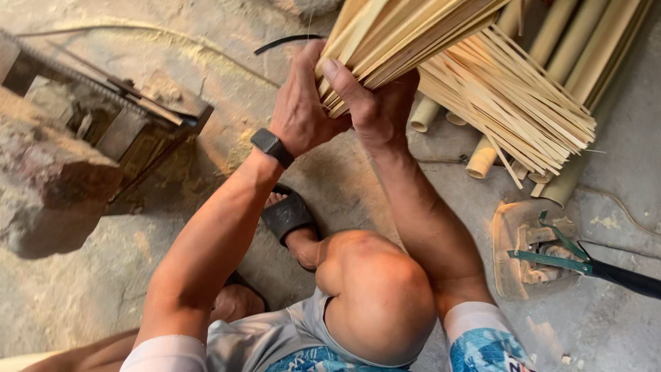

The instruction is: The person sits on the ground beside a manual bamboo-splitting machine and sorts thin bamboo strips, pulling individual strips from a bundle and arranging them into a pile. Near the end the person gathers the sorted strips and secures the bundle with a rubber band.

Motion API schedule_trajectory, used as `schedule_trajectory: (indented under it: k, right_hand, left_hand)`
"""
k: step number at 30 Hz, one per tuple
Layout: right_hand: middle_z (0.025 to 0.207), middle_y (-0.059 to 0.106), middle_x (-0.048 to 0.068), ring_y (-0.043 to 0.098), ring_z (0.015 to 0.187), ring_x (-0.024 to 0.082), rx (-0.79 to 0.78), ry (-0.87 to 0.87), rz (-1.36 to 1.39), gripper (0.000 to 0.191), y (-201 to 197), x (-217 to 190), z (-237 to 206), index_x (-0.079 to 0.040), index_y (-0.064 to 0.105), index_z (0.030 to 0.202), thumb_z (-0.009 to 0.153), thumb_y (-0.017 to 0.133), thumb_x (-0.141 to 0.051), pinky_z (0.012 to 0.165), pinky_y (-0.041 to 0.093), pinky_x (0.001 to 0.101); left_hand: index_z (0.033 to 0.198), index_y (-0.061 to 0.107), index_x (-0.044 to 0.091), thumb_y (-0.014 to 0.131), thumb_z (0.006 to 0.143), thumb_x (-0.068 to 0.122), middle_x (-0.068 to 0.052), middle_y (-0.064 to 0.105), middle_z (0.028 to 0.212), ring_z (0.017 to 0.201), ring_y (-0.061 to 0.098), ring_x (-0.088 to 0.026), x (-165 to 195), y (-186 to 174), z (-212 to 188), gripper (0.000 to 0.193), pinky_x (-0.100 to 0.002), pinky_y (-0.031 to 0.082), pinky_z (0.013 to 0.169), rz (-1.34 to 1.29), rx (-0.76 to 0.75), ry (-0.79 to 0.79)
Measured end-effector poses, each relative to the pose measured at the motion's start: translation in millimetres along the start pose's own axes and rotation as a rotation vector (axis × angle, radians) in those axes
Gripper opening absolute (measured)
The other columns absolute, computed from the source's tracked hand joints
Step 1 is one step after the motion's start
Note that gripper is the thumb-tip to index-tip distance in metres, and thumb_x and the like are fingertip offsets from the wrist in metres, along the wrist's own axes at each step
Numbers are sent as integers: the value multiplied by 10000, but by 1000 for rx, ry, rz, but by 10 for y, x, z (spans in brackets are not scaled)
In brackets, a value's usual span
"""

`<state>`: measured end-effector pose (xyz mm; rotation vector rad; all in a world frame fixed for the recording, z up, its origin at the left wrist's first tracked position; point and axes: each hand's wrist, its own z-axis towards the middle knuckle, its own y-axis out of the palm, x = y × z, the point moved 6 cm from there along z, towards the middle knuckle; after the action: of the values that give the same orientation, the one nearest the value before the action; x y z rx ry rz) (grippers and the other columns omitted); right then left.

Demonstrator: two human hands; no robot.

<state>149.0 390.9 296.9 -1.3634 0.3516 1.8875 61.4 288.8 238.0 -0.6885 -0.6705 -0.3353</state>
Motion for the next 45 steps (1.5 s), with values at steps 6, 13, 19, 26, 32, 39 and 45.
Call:
schedule_trajectory:
  k: [6, 13, 19, 26, 32, 39, 45]
  right_hand:
    - [1209, 717, 151, 732, 1075, 215, -236, -116, 54, 386, 468, -190, -271, 16, 650, 1276, 966, 763, -186, 950, 630, 350]
    - [1300, 629, 158, 690, 1169, 236, -293, -225, 172, 601, 859, 84, -403, 12, 493, 1409, 940, 801, -204, 1014, 636, 367]
    - [1158, 665, 130, 711, 1023, 218, -304, -256, -146, 432, 996, -184, -442, -1, 577, 1306, 936, 766, -117, 921, 611, 352]
    - [967, 725, 89, 754, 804, 208, -893, 411, 23, 481, 1326, 400, -870, -2, 645, 1180, 727, 769, -106, 698, 659, 313]
    - [1061, 736, 111, 697, 989, 177, -1065, 476, -23, 677, 1968, 1077, -1781, 1, 643, 1204, 610, 913, -180, 839, 567, 298]
    - [1074, 702, 56, 691, 983, 134, -715, 506, 119, 343, 2190, 1433, -1857, -31, 659, 1188, 903, 803, -156, 857, 581, 246]
    - [893, 726, 38, 672, 804, 105, -657, 525, -22, 115, 2301, 1564, -1660, -24, 801, 998, 912, 798, -100, 725, 547, 236]
  left_hand:
    - [1542, 144, 117, 1024, 754, 83, -268, 539, 1432, 1375, 596, -426, -102, -462, -247, 1182, -521, 572, 1144, -311, -82, 5]
    - [1609, 45, 182, 978, 797, 158, -266, 529, 1493, 1391, 570, -406, -503, -321, -494, 1238, -534, 503, 1159, -367, -135, -171]
    - [1649, 77, 228, 671, 1005, 258, -172, 308, 1655, 1510, 413, -302, -240, -275, -712, 877, -453, 322, 1315, -504, 101, -183]
    - [1602, 187, 111, 983, 714, 253, -182, 480, 1498, 1394, 504, -307, -473, -850, -1534, 1201, -530, 402, 1183, -1395, 178, -539]
    - [1308, 617, -25, 874, 767, 188, -158, 707, 1202, 1138, 699, -273, -1123, -878, -2331, 635, -442, 570, 1012, -1207, 537, -1043]
    - [1169, 652, 0, 818, 827, 216, -127, 708, 1037, 953, 717, -250, -1804, -830, -3027, 437, -420, 629, 875, -1423, 612, -1113]
    - [1148, 669, -1, 800, 866, 255, -127, 711, 1031, 916, 713, -232, -2091, -780, -3099, 403, -391, 611, 851, -1407, 631, -1107]
